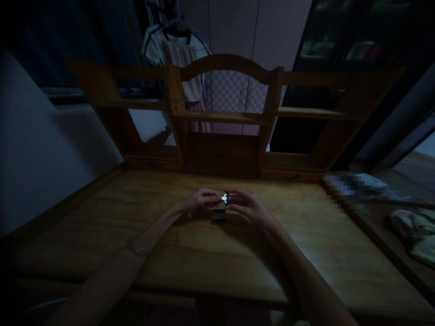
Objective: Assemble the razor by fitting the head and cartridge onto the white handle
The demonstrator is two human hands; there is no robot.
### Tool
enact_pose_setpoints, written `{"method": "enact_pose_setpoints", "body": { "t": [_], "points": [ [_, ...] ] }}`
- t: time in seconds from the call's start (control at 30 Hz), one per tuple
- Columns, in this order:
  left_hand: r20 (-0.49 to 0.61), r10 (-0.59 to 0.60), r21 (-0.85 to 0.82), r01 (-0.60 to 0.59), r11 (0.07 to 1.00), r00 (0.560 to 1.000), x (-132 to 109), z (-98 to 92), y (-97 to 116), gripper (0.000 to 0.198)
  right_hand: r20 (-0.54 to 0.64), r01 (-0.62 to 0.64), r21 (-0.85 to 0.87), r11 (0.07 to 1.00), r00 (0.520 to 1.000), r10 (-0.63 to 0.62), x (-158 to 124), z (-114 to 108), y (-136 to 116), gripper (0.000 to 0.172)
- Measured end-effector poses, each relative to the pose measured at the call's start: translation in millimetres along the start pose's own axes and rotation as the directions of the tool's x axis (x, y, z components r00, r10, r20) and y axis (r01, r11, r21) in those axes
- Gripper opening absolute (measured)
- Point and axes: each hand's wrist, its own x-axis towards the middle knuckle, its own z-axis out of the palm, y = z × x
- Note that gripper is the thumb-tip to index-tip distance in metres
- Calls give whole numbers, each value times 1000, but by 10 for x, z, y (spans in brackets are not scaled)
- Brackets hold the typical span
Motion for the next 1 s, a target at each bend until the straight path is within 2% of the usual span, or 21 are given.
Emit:
{"method": "enact_pose_setpoints", "body": {
  "t": [0.43, 1.0],
  "points": [
    [52, -47, 15, 46, 999, 998, -42, -60, -24, 34, 42, -13, 27, 1000, 999, 12, -7, -3, -5, 51],
    [24, 25, 45, -26, 999, 999, -16, -32, -60, 35, 43, 23, -19, 1000, 999, -22, -11, -38, -4, 52]
  ]
}}
